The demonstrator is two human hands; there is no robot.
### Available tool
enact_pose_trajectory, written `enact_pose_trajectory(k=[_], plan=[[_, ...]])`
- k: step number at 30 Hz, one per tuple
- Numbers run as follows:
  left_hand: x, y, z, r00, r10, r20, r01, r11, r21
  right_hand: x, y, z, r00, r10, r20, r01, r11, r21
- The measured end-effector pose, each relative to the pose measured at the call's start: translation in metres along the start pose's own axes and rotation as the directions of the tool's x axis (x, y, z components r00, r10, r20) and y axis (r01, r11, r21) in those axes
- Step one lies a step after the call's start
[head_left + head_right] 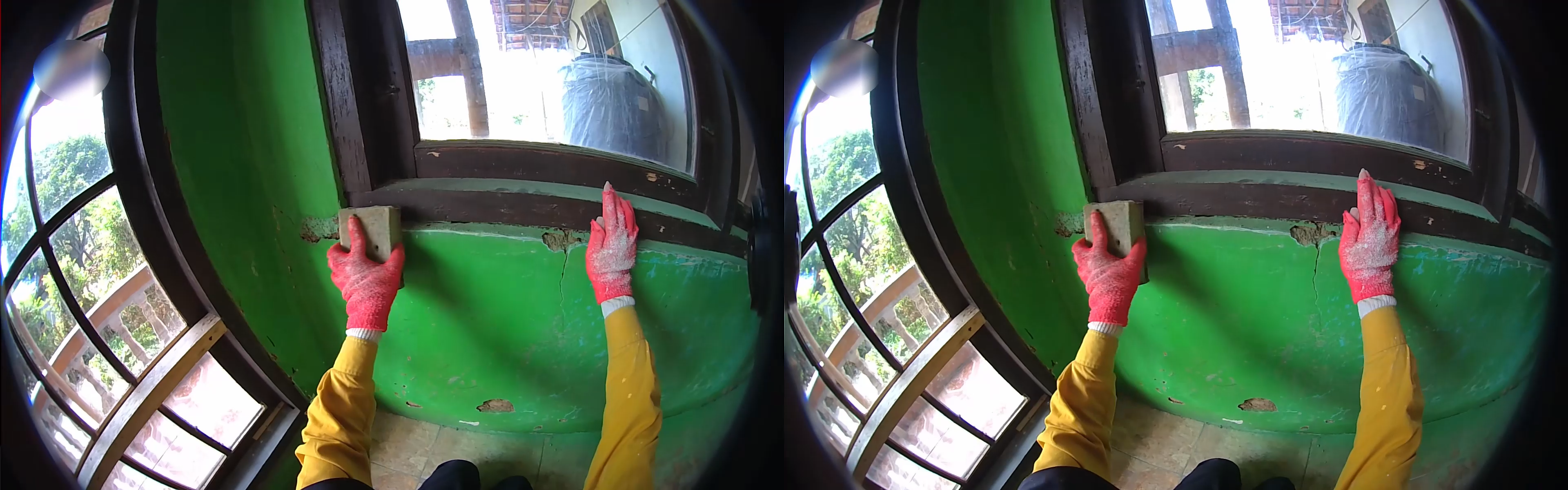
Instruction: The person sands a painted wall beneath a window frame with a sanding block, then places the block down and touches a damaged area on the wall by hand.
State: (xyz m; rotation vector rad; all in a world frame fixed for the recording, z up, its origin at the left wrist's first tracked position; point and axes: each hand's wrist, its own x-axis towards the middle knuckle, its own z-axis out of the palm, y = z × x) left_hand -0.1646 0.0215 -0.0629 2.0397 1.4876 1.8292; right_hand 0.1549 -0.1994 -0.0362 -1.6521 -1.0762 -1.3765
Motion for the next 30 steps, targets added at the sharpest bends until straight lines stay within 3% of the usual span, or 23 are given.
enact_pose_trajectory(k=[2, 6, 8, 10, 12, 14, 17, 20, 23, 24, 26, 28, 30], plan=[[-0.003, 0.008, 0.001, 1.000, -0.007, 0.017, 0.007, 1.000, -0.005, 0.001, 0.000, 0.000, 1.000, -0.010, -0.019, 0.010, 1.000, -0.002], [-0.040, 0.065, 0.010, 0.926, 0.359, 0.114, -0.356, 0.933, -0.051, -0.001, 0.003, 0.001, 1.000, -0.025, -0.007, 0.025, 1.000, 0.007], [-0.036, 0.059, 0.010, 0.900, 0.420, 0.119, -0.404, 0.904, -0.138, -0.001, 0.003, -0.001, 0.999, -0.030, 0.014, 0.030, 1.000, -0.001], [-0.024, 0.042, 0.000, 0.944, 0.285, 0.167, -0.282, 0.959, -0.042, -0.001, 0.003, -0.001, 0.999, -0.029, 0.028, 0.030, 1.000, -0.010], [-0.004, 0.004, -0.003, 0.989, 0.136, 0.056, -0.138, 0.990, 0.025, -0.002, 0.004, 0.002, 1.000, -0.010, 0.019, 0.010, 1.000, -0.018], [0.011, -0.011, -0.011, 0.999, -0.016, 0.050, 0.016, 1.000, 0.005, 0.001, 0.001, 0.001, 1.000, 0.000, 0.002, 0.000, 1.000, -0.013], [-0.001, 0.008, -0.006, 0.998, -0.007, 0.070, 0.009, 1.000, -0.028, -0.002, -0.002, 0.000, 1.000, -0.004, -0.005, 0.004, 1.000, 0.006], [-0.035, 0.029, 0.013, 0.887, 0.461, 0.004, -0.461, 0.887, -0.014, 0.001, 0.001, 0.000, 1.000, -0.009, -0.008, 0.008, 1.000, -0.012], [-0.029, 0.017, 0.007, 0.909, 0.404, 0.107, -0.398, 0.915, -0.072, -0.002, 0.003, 0.000, 1.000, 0.000, 0.019, 0.001, 1.000, -0.029], [-0.024, 0.003, 0.008, 0.941, 0.319, 0.110, -0.319, 0.948, -0.012, -0.002, 0.003, 0.001, 1.000, 0.006, 0.015, -0.005, 1.000, -0.030], [-0.012, -0.031, 0.014, 0.988, 0.147, -0.040, -0.146, 0.989, 0.016, -0.002, 0.003, 0.002, 1.000, -0.009, 0.007, 0.009, 1.000, -0.018], [-0.001, -0.042, 0.014, 0.994, -0.076, -0.085, 0.067, 0.993, -0.100, 0.000, 0.003, 0.001, 1.000, -0.019, -0.006, 0.019, 1.000, -0.015], [-0.020, -0.034, 0.028, 0.988, -0.087, -0.124, 0.071, 0.990, -0.123, 0.000, 0.000, 0.001, 1.000, -0.006, -0.014, 0.006, 1.000, -0.018]])
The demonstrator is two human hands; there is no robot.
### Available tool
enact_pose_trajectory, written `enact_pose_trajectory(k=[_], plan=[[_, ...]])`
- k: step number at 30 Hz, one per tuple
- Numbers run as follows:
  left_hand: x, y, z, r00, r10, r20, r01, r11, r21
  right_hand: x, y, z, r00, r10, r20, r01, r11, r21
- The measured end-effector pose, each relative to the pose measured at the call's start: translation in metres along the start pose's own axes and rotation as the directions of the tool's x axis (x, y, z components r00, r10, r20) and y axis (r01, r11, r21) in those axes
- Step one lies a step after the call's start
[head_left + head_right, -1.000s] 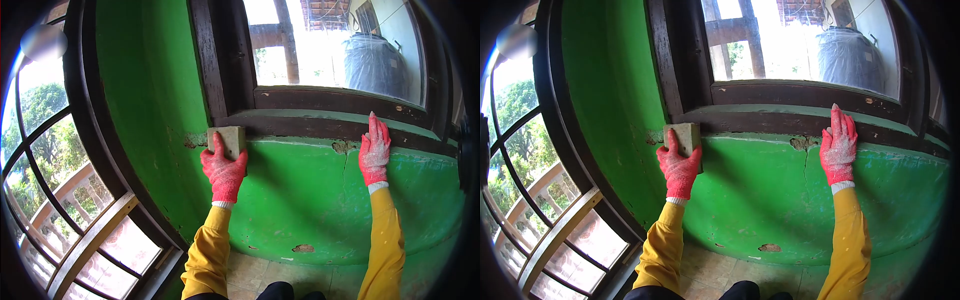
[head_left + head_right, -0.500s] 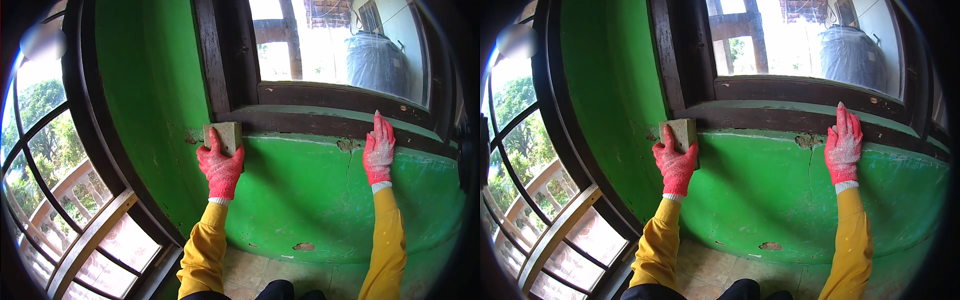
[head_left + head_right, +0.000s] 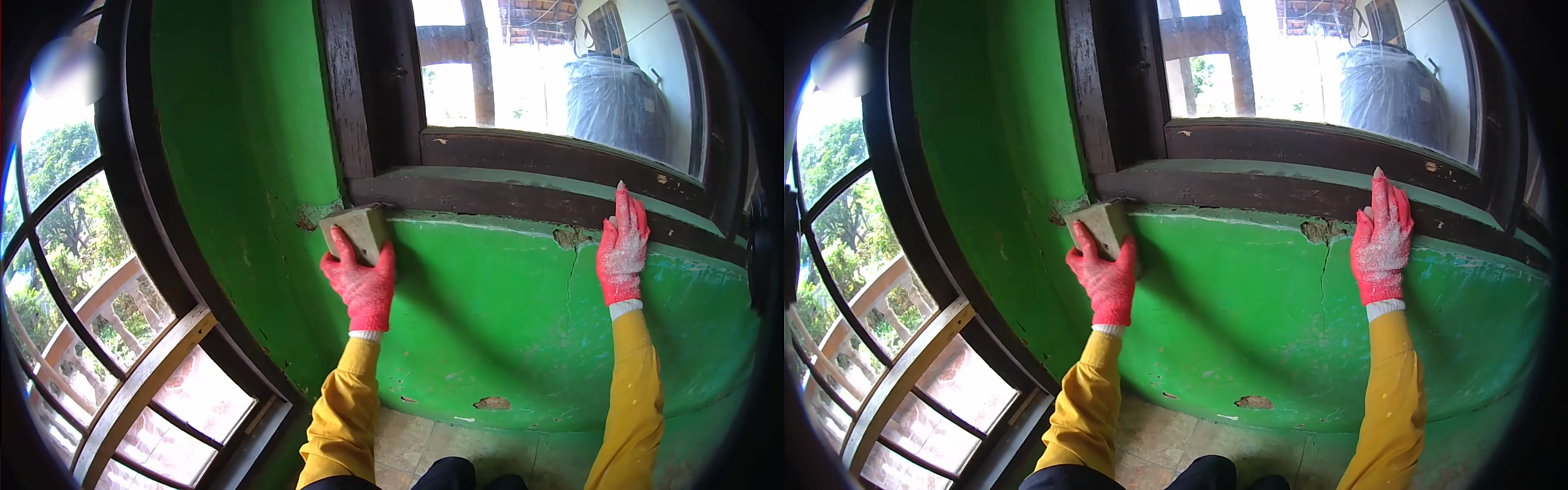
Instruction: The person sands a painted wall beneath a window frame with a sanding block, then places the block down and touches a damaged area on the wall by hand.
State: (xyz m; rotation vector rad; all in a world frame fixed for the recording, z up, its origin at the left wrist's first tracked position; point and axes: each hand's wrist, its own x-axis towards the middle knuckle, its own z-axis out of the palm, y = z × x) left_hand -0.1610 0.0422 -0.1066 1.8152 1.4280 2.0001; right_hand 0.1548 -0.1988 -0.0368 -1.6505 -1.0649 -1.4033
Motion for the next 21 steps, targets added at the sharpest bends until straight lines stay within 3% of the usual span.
enact_pose_trajectory(k=[2, 4, 7, 9, 10, 12, 14, 16, 17, 18, 20, 21], plan=[[-0.052, -0.002, 0.020, 0.948, 0.291, -0.130, -0.292, 0.956, 0.012, 0.000, 0.000, -0.001, 1.000, 0.013, 0.013, -0.013, 1.000, 0.001], [-0.123, -0.014, 0.028, 0.888, 0.460, 0.026, -0.458, 0.887, -0.061, 0.000, -0.002, 0.000, 0.999, 0.025, 0.024, -0.025, 1.000, 0.005], [-0.147, -0.032, 0.029, 0.845, 0.512, 0.155, -0.481, 0.854, -0.199, 0.001, 0.002, -0.002, 0.998, -0.058, -0.021, 0.057, 0.997, -0.052], [-0.121, -0.036, 0.027, 0.890, 0.456, -0.002, -0.452, 0.881, -0.142, 0.001, 0.002, -0.002, 1.000, -0.028, 0.007, 0.028, 1.000, 0.006], [-0.101, -0.035, 0.027, 0.954, 0.295, -0.055, -0.299, 0.946, -0.123, 0.001, 0.001, -0.002, 0.999, -0.033, 0.006, 0.033, 0.999, 0.006], [-0.058, -0.027, 0.027, 0.989, -0.034, -0.147, 0.012, 0.989, -0.144, 0.001, 0.001, -0.001, 1.000, -0.020, -0.004, 0.020, 1.000, 0.005], [-0.038, -0.006, 0.025, 0.982, -0.092, -0.164, 0.071, 0.989, -0.129, 0.001, -0.001, -0.003, 1.000, -0.013, 0.010, 0.013, 1.000, 0.002], [-0.060, 0.021, 0.030, 0.968, 0.142, -0.208, -0.170, 0.978, -0.121, 0.001, -0.002, -0.002, 0.999, -0.008, 0.031, 0.008, 1.000, 0.005], [-0.081, 0.033, 0.026, 0.961, 0.277, 0.002, -0.271, 0.942, -0.197, 0.001, -0.002, -0.002, 1.000, -0.011, 0.014, 0.011, 1.000, -0.013], [-0.108, 0.040, 0.021, 0.889, 0.411, 0.201, -0.346, 0.892, -0.291, 0.000, -0.001, -0.001, 1.000, -0.012, -0.002, 0.012, 1.000, -0.029], [-0.155, 0.033, 0.037, 0.649, 0.756, 0.086, -0.687, 0.631, -0.361, -0.004, 0.000, -0.001, 1.000, -0.027, 0.005, 0.028, 0.999, -0.033], [-0.158, 0.027, 0.036, 0.654, 0.752, 0.085, -0.682, 0.634, -0.364, -0.004, 0.001, -0.002, 1.000, -0.012, 0.007, 0.012, 1.000, -0.025]])
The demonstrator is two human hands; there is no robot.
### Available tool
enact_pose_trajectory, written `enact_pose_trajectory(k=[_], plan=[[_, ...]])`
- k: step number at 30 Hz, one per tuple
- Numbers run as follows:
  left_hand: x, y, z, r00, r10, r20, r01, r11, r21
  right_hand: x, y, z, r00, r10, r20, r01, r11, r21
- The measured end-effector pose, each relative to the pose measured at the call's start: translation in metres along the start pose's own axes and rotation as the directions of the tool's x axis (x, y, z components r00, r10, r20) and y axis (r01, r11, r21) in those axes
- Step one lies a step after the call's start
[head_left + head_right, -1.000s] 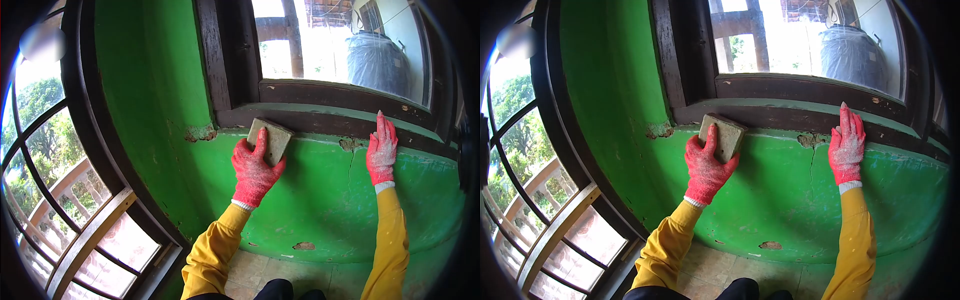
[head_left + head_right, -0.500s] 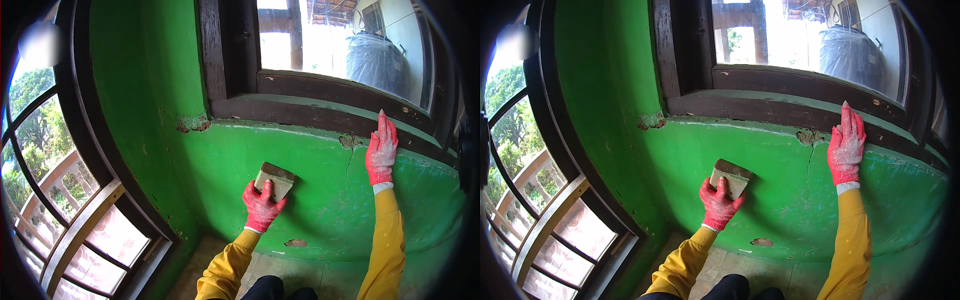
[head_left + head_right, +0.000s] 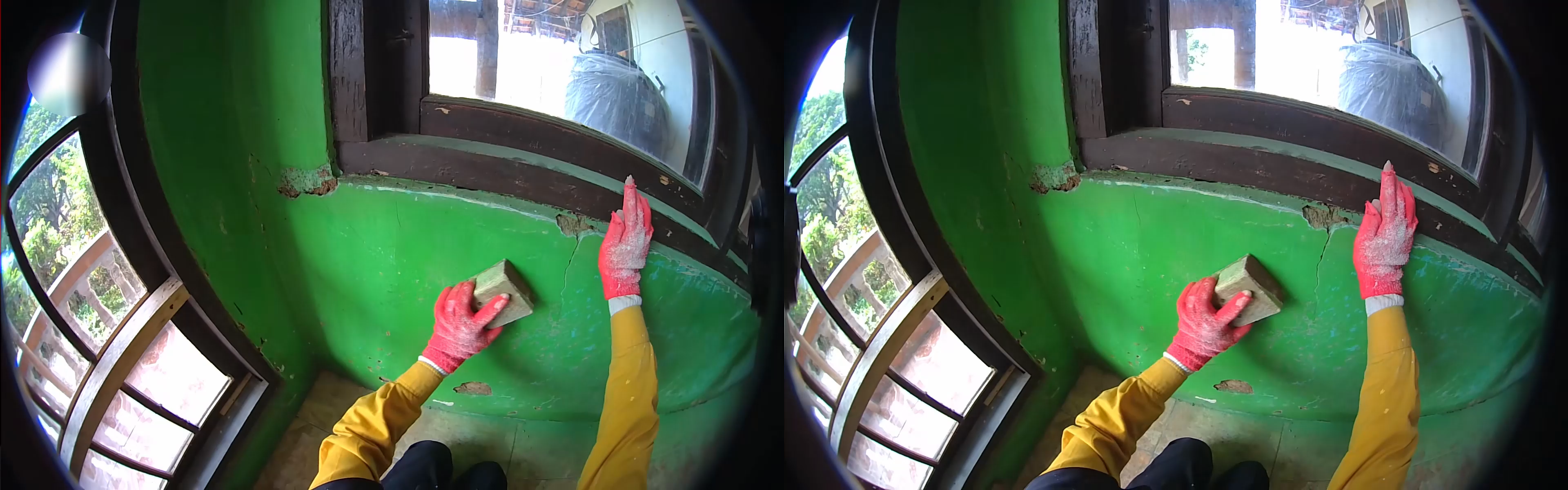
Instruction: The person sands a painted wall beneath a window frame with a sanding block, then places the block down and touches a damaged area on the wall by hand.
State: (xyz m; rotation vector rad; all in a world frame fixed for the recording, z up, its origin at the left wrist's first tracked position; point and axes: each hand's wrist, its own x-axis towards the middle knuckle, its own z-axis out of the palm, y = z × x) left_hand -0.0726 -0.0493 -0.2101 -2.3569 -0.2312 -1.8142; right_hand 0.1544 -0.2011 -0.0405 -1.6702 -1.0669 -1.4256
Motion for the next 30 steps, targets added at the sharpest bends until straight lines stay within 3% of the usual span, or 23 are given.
enact_pose_trajectory(k=[2, 4, 5, 7, 9, 10, 11, 13, 14, 15, 17, 19, 22, 24, 25, 27, 29, 30], plan=[[-0.005, -0.013, -0.008, 0.998, -0.063, 0.001, 0.063, 0.997, 0.054, 0.003, 0.003, 0.000, 1.000, 0.025, 0.008, -0.025, 0.999, 0.027], [0.021, -0.039, -0.029, 0.935, -0.298, -0.194, 0.322, 0.940, 0.111, 0.002, 0.007, 0.002, 1.000, 0.012, 0.001, -0.012, 1.000, 0.000], [0.039, -0.052, -0.036, 0.849, -0.431, -0.306, 0.493, 0.854, 0.163, 0.002, 0.008, 0.004, 1.000, 0.007, 0.003, -0.007, 0.999, -0.032], [0.071, -0.073, -0.052, 0.612, -0.665, -0.428, 0.744, 0.668, 0.026, 0.002, 0.007, 0.006, 1.000, 0.001, 0.003, -0.001, 1.000, -0.018], [0.057, -0.076, -0.043, 0.684, -0.532, -0.499, 0.657, 0.747, 0.104, 0.004, 0.007, 0.006, 1.000, 0.019, 0.010, -0.019, 0.999, 0.030], [0.042, -0.062, -0.040, 0.777, -0.455, -0.435, 0.576, 0.793, 0.199, 0.004, 0.009, 0.008, 1.000, -0.005, -0.013, 0.006, 0.998, 0.060], [0.016, -0.051, -0.030, 0.832, -0.462, -0.306, 0.521, 0.841, 0.145, 0.006, 0.010, 0.010, 1.000, -0.009, -0.015, 0.010, 0.998, 0.066], [-0.048, -0.036, -0.006, 0.911, -0.361, -0.200, 0.393, 0.907, 0.150, 0.002, 0.009, 0.008, 0.999, -0.022, -0.030, 0.021, 0.999, -0.024], [-0.064, -0.029, -0.010, 0.892, -0.426, -0.152, 0.445, 0.886, 0.131, 0.002, 0.007, 0.005, 1.000, 0.015, -0.008, -0.015, 0.997, 0.073], [-0.065, -0.029, -0.014, 0.870, -0.480, -0.108, 0.491, 0.865, 0.107, 0.003, 0.008, 0.004, 1.000, 0.012, -0.020, -0.011, 0.998, 0.056], [-0.052, -0.035, -0.018, 0.873, -0.444, -0.201, 0.469, 0.877, 0.103, 0.002, 0.010, 0.005, 1.000, -0.030, -0.010, 0.029, 0.998, -0.048], [-0.004, -0.046, -0.033, 0.785, -0.535, -0.312, 0.591, 0.798, 0.119, 0.004, 0.008, 0.005, 0.999, -0.033, -0.022, 0.032, 0.999, -0.041], [0.041, -0.062, -0.039, 0.732, -0.559, -0.389, 0.631, 0.771, 0.080, 0.005, 0.002, 0.002, 0.999, -0.028, -0.026, 0.027, 0.999, -0.025], [0.038, -0.062, -0.033, 0.737, -0.474, -0.482, 0.590, 0.799, 0.118, 0.005, 0.001, 0.001, 1.000, -0.027, -0.016, 0.026, 0.999, -0.026], [0.021, -0.057, -0.027, 0.735, -0.478, -0.481, 0.592, 0.798, 0.111, 0.007, 0.001, 0.001, 0.999, -0.024, -0.023, 0.024, 1.000, -0.014], [-0.054, -0.030, -0.006, 0.822, -0.480, -0.307, 0.532, 0.840, 0.110, 0.007, 0.002, 0.002, 1.000, -0.002, -0.007, 0.002, 1.000, 0.009], [-0.121, -0.011, 0.019, 0.815, -0.519, -0.259, 0.539, 0.842, 0.008, 0.007, 0.008, 0.002, 1.000, 0.023, -0.001, -0.022, 1.000, 0.013], [-0.108, -0.006, 0.010, 0.803, -0.565, -0.191, 0.586, 0.807, 0.076, 0.006, 0.009, 0.003, 0.999, -0.026, -0.024, 0.025, 1.000, -0.014]])
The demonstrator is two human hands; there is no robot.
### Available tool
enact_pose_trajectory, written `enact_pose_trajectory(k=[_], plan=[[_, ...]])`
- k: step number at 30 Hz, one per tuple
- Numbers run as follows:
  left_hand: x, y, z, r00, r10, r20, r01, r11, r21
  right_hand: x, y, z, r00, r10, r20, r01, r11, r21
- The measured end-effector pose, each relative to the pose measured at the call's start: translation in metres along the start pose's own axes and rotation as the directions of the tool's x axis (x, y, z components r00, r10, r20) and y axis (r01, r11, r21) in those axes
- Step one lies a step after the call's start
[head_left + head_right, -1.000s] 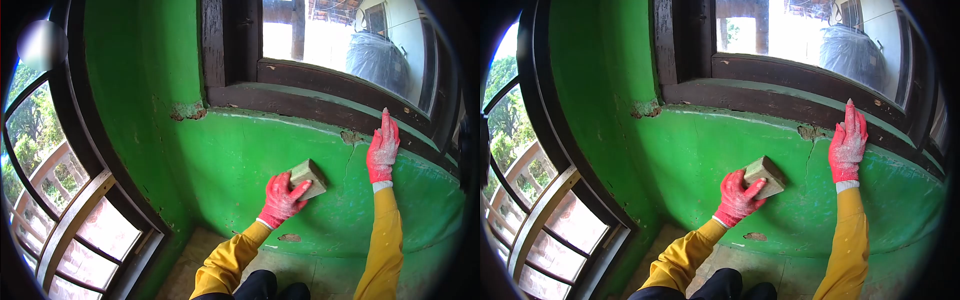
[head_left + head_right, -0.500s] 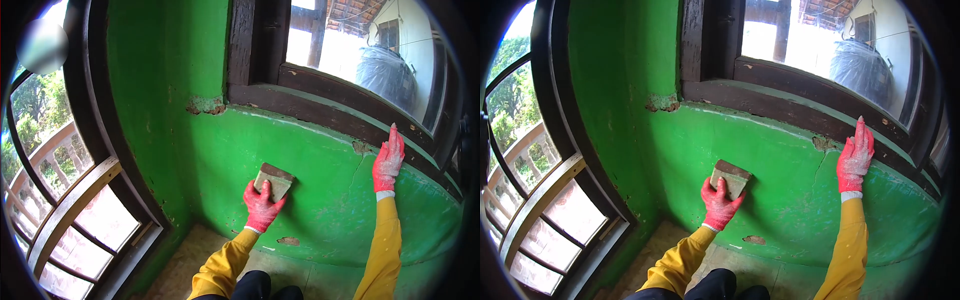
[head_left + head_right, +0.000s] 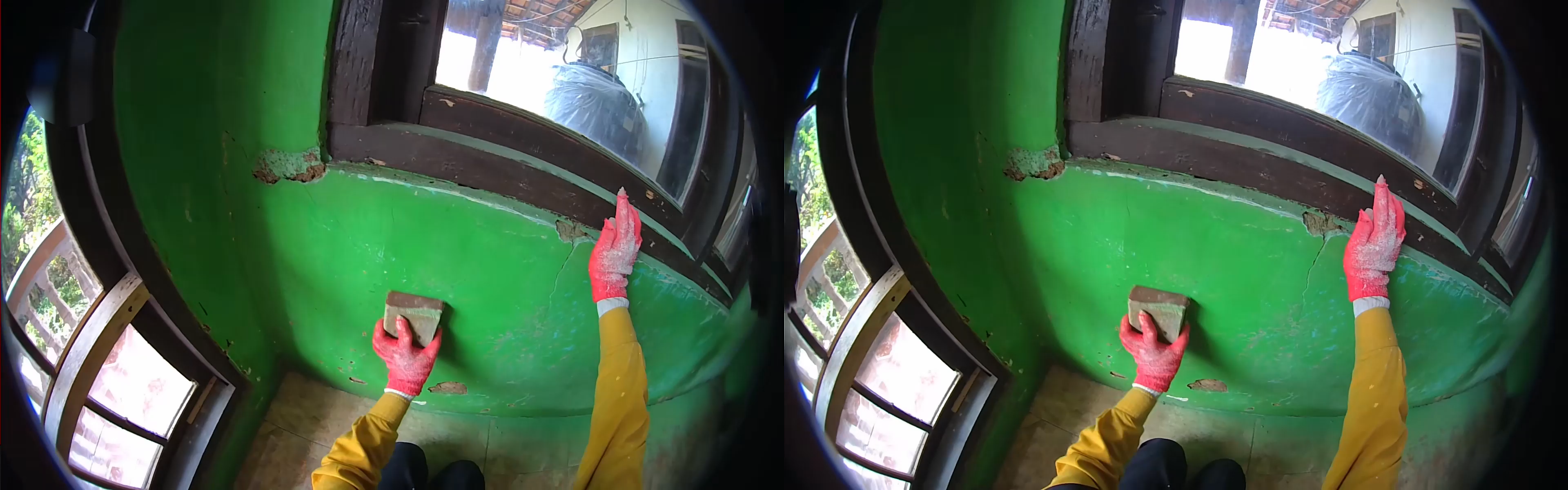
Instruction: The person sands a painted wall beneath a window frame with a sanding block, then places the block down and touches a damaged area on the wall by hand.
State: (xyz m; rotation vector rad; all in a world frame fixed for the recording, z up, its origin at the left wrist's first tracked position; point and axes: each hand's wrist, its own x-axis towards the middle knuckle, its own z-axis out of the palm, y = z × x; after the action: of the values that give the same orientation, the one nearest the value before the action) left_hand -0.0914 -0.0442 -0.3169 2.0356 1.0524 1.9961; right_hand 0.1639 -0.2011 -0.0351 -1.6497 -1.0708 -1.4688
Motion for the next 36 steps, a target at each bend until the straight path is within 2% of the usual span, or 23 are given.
enact_pose_trajectory(k=[1, 6, 9, 11, 14, 15, 17, 19, 21, 23, 25, 26, 27, 29, 30, 33, 36], plan=[[0.017, 0.008, 0.000, 0.999, 0.004, -0.039, -0.003, 1.000, 0.003, -0.001, 0.000, 0.001, 0.999, -0.048, -0.017, 0.047, 0.999, -0.020], [0.172, 0.062, -0.022, 0.978, 0.054, -0.200, -0.053, 0.999, 0.012, 0.001, -0.006, -0.001, 1.000, 0.022, 0.010, -0.022, 0.999, 0.034], [0.170, 0.056, -0.017, 0.964, 0.123, -0.237, -0.117, 0.992, 0.039, 0.001, -0.007, -0.002, 1.000, -0.013, 0.004, 0.013, 1.000, 0.017], [0.114, 0.037, -0.008, 0.982, 0.076, -0.174, -0.064, 0.995, 0.072, 0.000, -0.004, -0.002, 1.000, -0.023, 0.003, 0.023, 1.000, 0.000], [-0.012, -0.027, 0.008, 0.999, 0.032, -0.024, -0.032, 0.999, -0.006, 0.001, -0.004, -0.001, 1.000, -0.014, 0.005, 0.014, 1.000, 0.003], [-0.042, -0.041, 0.011, 0.999, 0.043, -0.024, -0.043, 0.999, 0.011, 0.001, -0.005, -0.002, 1.000, 0.003, 0.011, -0.003, 1.000, 0.007], [-0.043, -0.041, 0.001, 0.999, 0.004, 0.047, -0.006, 0.999, 0.050, -0.003, -0.006, -0.003, 1.000, -0.001, 0.013, 0.001, 1.000, 0.008], [0.028, -0.026, -0.006, 0.994, 0.107, -0.039, -0.107, 0.994, -0.018, 0.000, -0.005, -0.002, 1.000, -0.007, -0.006, 0.007, 1.000, 0.002], [0.131, 0.012, -0.022, 0.974, 0.131, -0.186, -0.118, 0.990, 0.079, 0.001, -0.004, -0.003, 0.999, -0.033, 0.005, 0.033, 0.999, -0.006], [0.222, 0.047, -0.040, 0.979, -0.008, -0.202, 0.020, 0.998, 0.055, 0.001, -0.005, -0.003, 1.000, -0.027, -0.001, 0.027, 1.000, -0.002], [0.264, 0.059, -0.044, 0.961, -0.053, -0.270, 0.076, 0.994, 0.075, 0.000, -0.008, -0.004, 1.000, -0.017, 0.000, 0.017, 1.000, 0.003], [0.260, 0.053, -0.042, 0.963, -0.034, -0.267, 0.056, 0.996, 0.075, 0.001, -0.010, -0.005, 1.000, 0.001, 0.012, -0.001, 1.000, -0.003], [0.243, 0.043, -0.040, 0.963, 0.048, -0.264, -0.018, 0.993, 0.116, 0.001, -0.011, -0.005, 1.000, 0.018, 0.016, -0.018, 1.000, -0.010], [0.180, 0.003, -0.031, 0.952, 0.190, -0.239, -0.162, 0.978, 0.132, 0.000, -0.008, -0.003, 1.000, 0.026, -0.007, -0.026, 1.000, -0.016], [0.138, -0.020, -0.026, 0.961, 0.206, -0.184, -0.185, 0.975, 0.122, 0.001, -0.007, -0.002, 1.000, 0.017, -0.004, -0.017, 1.000, -0.019], [-0.009, -0.095, -0.017, 0.998, 0.049, 0.047, -0.053, 0.993, 0.102, -0.001, -0.010, -0.004, 0.999, 0.042, 0.019, -0.041, 0.999, -0.025], [-0.022, -0.091, -0.032, 0.993, -0.020, 0.117, -0.001, 0.984, 0.179, 0.000, -0.009, -0.004, 1.000, 0.001, 0.001, 0.000, 1.000, -0.020]])
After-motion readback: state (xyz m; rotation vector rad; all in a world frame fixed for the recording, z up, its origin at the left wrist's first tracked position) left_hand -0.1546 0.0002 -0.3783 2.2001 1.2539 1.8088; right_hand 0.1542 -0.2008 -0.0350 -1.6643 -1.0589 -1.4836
